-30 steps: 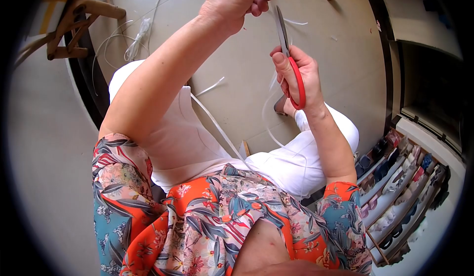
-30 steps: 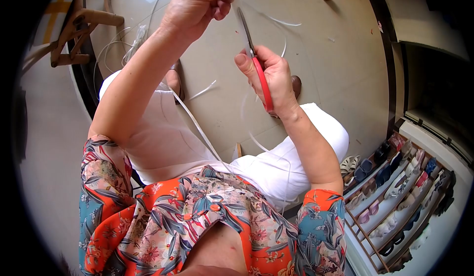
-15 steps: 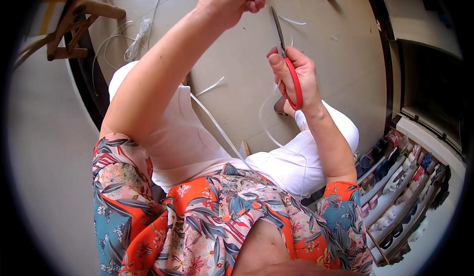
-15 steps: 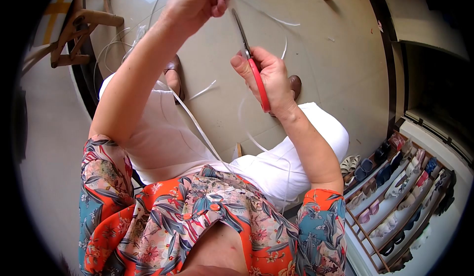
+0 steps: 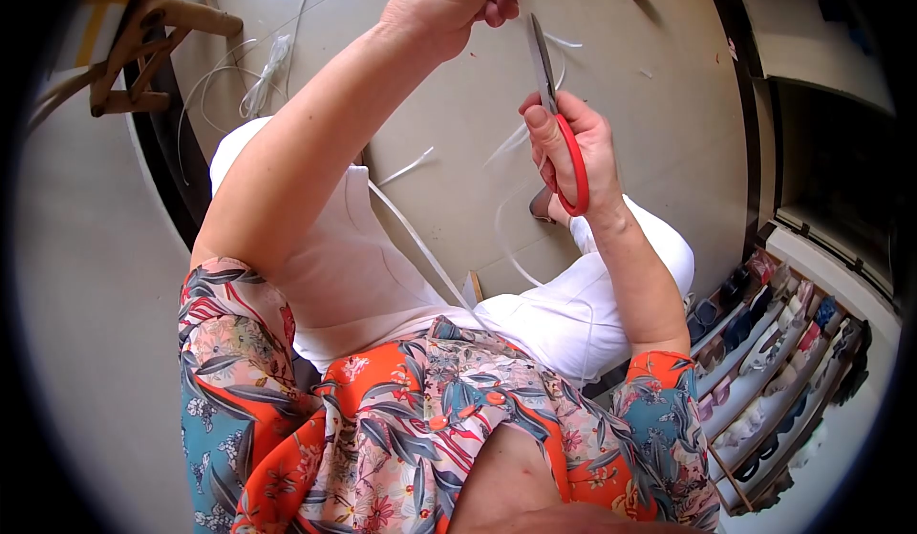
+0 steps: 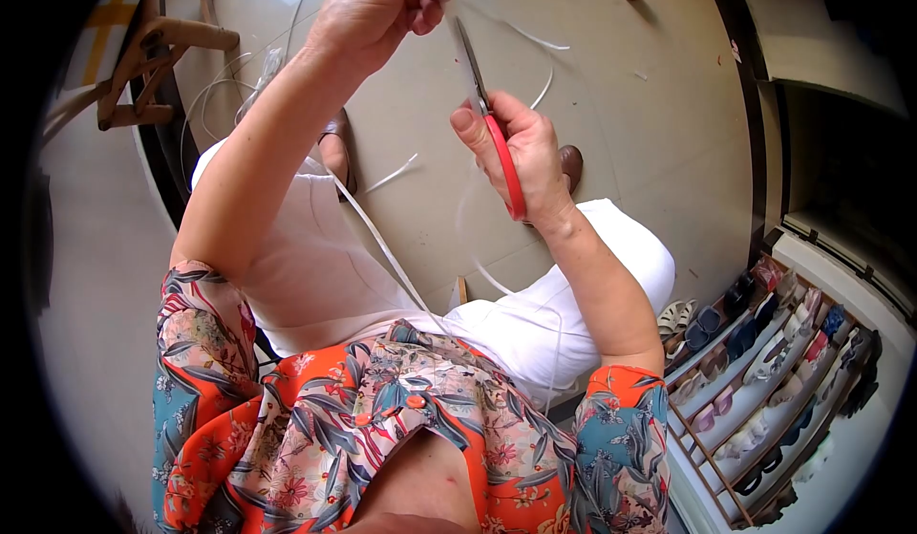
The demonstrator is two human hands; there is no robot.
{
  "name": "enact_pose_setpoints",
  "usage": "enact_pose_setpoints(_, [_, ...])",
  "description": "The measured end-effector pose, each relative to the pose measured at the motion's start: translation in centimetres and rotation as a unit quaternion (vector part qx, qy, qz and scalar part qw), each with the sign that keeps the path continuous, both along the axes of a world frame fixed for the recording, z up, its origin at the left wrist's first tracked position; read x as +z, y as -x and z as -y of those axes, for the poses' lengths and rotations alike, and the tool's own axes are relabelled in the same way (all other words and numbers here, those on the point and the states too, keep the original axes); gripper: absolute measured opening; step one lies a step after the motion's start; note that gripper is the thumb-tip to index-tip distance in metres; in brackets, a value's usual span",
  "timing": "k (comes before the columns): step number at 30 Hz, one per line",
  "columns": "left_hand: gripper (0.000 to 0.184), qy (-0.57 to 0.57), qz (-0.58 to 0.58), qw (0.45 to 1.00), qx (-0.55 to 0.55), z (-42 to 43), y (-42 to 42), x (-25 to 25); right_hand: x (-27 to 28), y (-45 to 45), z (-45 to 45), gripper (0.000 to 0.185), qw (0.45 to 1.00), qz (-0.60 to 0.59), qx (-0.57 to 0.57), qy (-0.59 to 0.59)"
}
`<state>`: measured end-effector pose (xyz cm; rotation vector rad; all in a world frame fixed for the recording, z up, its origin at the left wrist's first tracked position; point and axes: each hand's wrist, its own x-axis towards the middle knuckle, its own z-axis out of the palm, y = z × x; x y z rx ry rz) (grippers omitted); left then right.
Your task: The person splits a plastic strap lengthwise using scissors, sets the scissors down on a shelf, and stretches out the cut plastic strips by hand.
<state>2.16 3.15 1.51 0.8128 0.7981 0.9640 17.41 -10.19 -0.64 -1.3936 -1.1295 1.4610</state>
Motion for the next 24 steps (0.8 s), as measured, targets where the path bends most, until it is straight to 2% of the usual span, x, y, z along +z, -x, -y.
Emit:
enact_pose_setpoints(5, [0.01, -0.006, -0.007, 1.0, 0.014, 0.2, 0.0, -0.5, -0.2, -0.1, -0.2, 0.034, 1.0, -0.008, 0.007, -0.011])
enact_pose_setpoints(11, [0.011, 0.0, -0.006, 1.0, -0.019, 0.3, -0.1, -0.4, -0.1, 0.1, -0.2, 0.032, 1.0, -0.003, -0.003, -0.01])
enact_pose_setpoints(14, [0.011, -0.026, 0.059, 0.998, -0.014, -2.3, 0.8, -1.6, -0.7, 0.0, 0.1, 0.032, 0.999, 0.018, 0.014, -0.026])
enact_pose_setpoints(20, [0.012, -0.02, 0.018, 0.999, 0.026, -1.2, 0.5, -0.8, -0.3, 0.1, -0.1, 0.033, 0.999, -0.021, 0.01, -0.024])
enact_pose_setpoints(24, [0.012, -0.015, 0.006, 1.0, 0.026, -0.6, 0.4, -0.5, 0.0, 0.1, -0.2, 0.033, 1.0, 0.013, 0.011, -0.014])
